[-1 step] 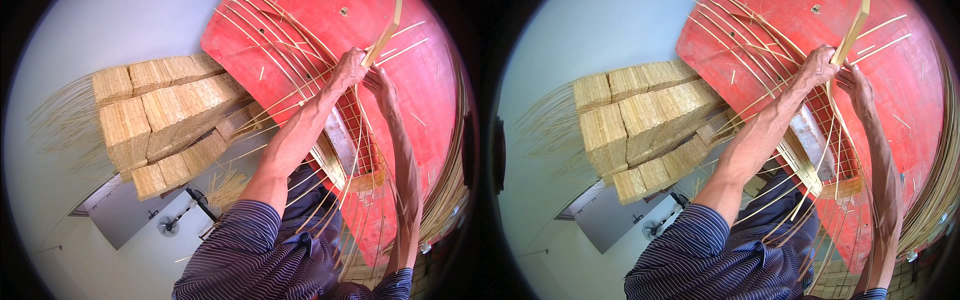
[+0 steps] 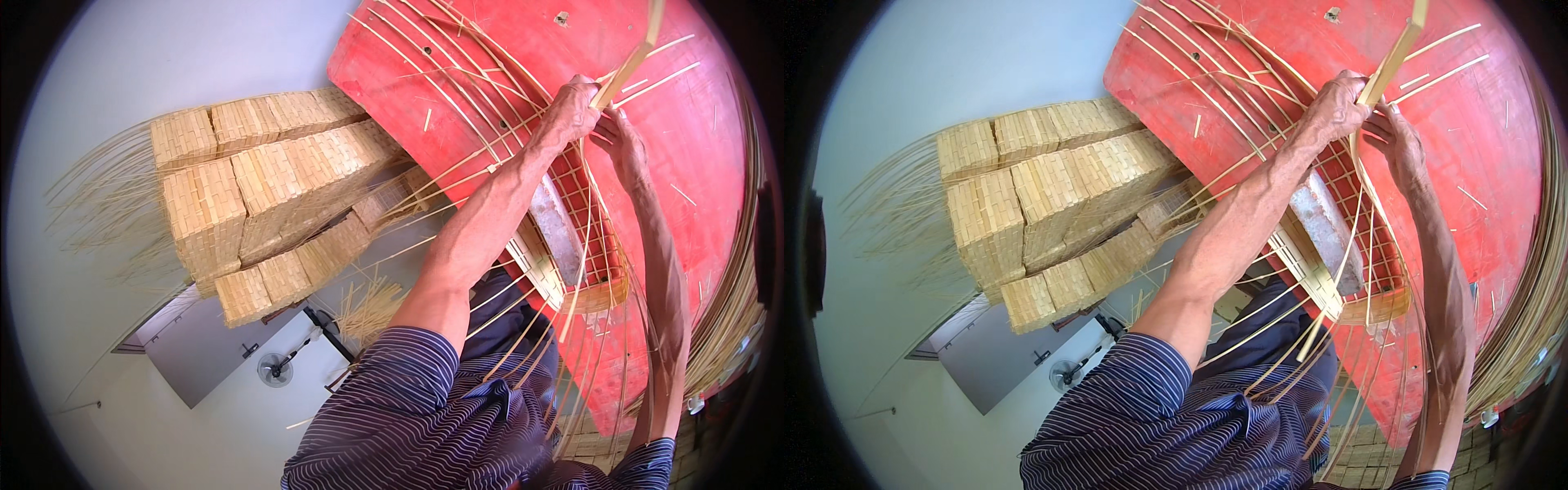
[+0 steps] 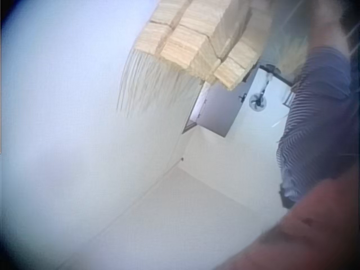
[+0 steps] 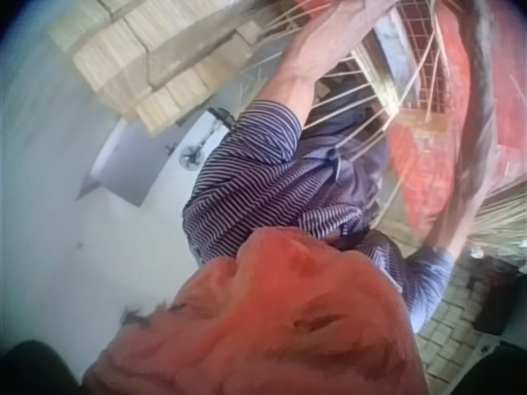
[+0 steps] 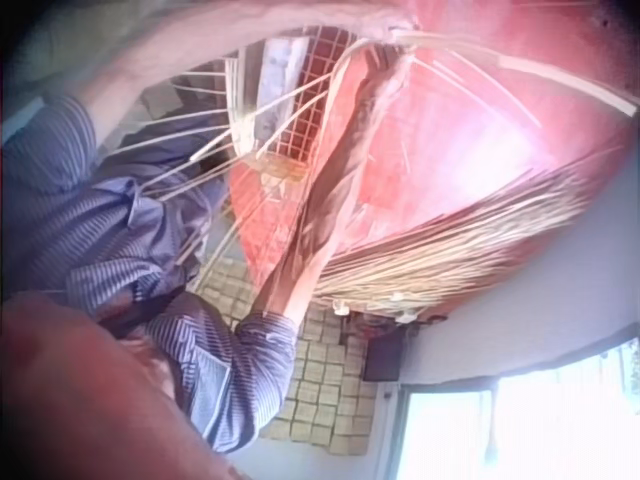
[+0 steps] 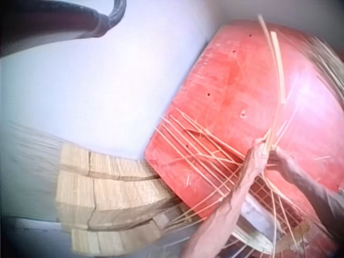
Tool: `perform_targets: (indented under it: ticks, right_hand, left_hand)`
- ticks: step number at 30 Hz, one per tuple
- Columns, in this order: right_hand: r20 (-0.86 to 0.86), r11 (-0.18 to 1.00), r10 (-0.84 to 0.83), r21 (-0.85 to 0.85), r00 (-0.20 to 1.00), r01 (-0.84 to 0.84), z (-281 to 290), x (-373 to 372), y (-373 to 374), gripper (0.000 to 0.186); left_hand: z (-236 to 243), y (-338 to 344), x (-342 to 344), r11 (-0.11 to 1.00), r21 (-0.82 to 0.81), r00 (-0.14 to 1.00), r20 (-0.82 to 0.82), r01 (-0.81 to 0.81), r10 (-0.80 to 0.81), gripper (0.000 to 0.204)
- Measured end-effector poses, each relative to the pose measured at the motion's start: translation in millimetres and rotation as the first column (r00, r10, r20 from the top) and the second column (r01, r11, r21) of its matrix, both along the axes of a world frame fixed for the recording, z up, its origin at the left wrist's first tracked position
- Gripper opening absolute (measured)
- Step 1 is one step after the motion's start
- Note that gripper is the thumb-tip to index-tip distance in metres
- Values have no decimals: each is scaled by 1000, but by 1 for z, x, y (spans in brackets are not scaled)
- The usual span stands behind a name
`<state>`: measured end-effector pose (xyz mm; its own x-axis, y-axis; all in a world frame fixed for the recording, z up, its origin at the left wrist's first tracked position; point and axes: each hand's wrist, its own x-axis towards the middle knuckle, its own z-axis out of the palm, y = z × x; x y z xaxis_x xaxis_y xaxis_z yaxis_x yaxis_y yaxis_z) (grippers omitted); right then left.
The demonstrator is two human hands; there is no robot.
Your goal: The person weaves thin bamboo strips into a basket frame on a red work surface. They interlace the strips by hand, periodically adjusting the frame and using a small white block to press the weave tight.
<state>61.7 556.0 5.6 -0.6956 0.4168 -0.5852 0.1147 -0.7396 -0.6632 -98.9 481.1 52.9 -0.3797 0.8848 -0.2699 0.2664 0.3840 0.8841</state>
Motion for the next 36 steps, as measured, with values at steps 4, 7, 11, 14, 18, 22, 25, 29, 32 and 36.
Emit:
perform_targets:
  ticks: [4,7,11,14,18,22,25,29,32,36]
  right_hand:
    - [27,996,92,1,995,-92,-1,-3,-10,61]
    - [56,976,160,139,986,-166,-17,24,-9,55]
    - [18,947,273,172,962,-272,4,-2,-39,49]
    - [17,901,371,235,929,-364,17,12,-21,42]
    - [232,834,412,294,881,-467,11,19,-11,33]
    - [361,833,384,262,850,-488,25,11,-11,27]
    - [210,875,385,227,899,-428,12,17,-11,24]
    - [246,884,368,205,896,-420,12,16,-14,23]
    - [248,862,375,261,893,-435,7,22,-10,24]
    - [282,862,369,251,885,-440,4,17,-16,27]
  left_hand:
    - [-21,-3,-2,996,-83,941,-336,7,-35,36]
    - [5,1,17,986,-167,938,-344,-21,-39,46]
    - [14,-62,12,982,34,930,-318,-184,185,38]
    - [11,-70,18,972,209,968,-244,110,-57,20]
    - [14,-56,15,938,305,976,-184,167,-114,22]
    - [-3,-69,26,922,-301,946,138,-244,295,31]
    - [-38,-82,61,837,-478,847,299,-266,440,52]
    - [-82,-87,82,840,-406,909,50,-360,414,51]
    - [-27,-60,60,852,-259,890,-153,-456,430,38]
    - [1,-26,10,997,75,817,-575,14,32,35]
